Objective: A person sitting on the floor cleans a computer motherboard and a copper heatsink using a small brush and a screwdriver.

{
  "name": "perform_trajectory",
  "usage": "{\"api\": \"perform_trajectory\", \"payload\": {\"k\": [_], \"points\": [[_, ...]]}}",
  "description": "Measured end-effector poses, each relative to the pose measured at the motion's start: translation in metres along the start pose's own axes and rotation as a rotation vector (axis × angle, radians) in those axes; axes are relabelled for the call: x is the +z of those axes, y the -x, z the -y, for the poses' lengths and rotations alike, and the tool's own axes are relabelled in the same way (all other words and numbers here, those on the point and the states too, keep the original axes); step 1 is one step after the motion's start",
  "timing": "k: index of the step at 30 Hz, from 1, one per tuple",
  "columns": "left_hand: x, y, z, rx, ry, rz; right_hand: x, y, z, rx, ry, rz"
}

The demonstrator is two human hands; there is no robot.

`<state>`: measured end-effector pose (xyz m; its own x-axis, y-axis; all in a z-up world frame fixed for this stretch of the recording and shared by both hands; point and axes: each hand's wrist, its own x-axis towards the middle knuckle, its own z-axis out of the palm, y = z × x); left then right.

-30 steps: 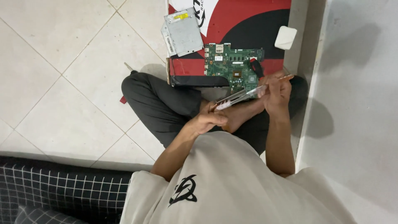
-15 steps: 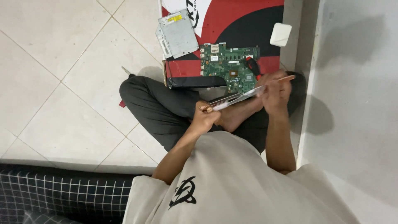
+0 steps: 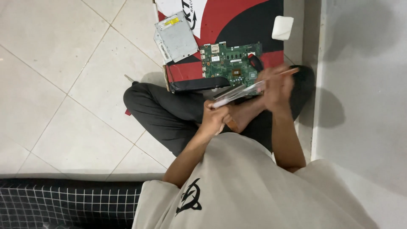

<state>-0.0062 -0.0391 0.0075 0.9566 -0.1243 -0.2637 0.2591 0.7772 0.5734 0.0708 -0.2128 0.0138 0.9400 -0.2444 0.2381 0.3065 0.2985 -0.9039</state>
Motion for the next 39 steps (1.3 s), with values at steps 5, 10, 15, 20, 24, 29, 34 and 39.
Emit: {"api": "perform_trajectory", "payload": {"k": [5, 10, 15, 20, 24, 29, 34, 39], "points": [[0.027, -0.017, -0.026, -0.111, 0.057, -0.235, -0.007, -0.037, 0.015, 0.115, 0.255, 0.026], [0.056, -0.051, -0.086, -0.218, -0.108, -0.23, -0.011, -0.042, -0.043, 0.174, 0.258, 0.143], [-0.052, -0.147, -0.012, -0.329, -0.209, -0.061, -0.029, -0.058, -0.14, 0.169, 0.153, -0.011], [-0.08, -0.164, 0.004, -0.429, -0.129, -0.001, -0.034, -0.074, -0.124, 0.1, 0.309, 0.09], [-0.091, -0.16, 0.008, -0.452, -0.098, 0.078, -0.031, -0.066, -0.119, 0.122, 0.41, 0.139], [-0.067, -0.137, -0.031, -0.415, -0.186, 0.105, -0.051, -0.079, -0.105, 0.076, 0.355, 0.013], [-0.069, -0.129, -0.06, -0.339, -0.322, -0.143, -0.04, -0.058, -0.103, 0.031, 0.274, -0.093], [-0.075, -0.123, -0.075, -0.339, -0.312, -0.106, -0.019, -0.005, -0.115, 0.34, -0.08, -0.114]]}}
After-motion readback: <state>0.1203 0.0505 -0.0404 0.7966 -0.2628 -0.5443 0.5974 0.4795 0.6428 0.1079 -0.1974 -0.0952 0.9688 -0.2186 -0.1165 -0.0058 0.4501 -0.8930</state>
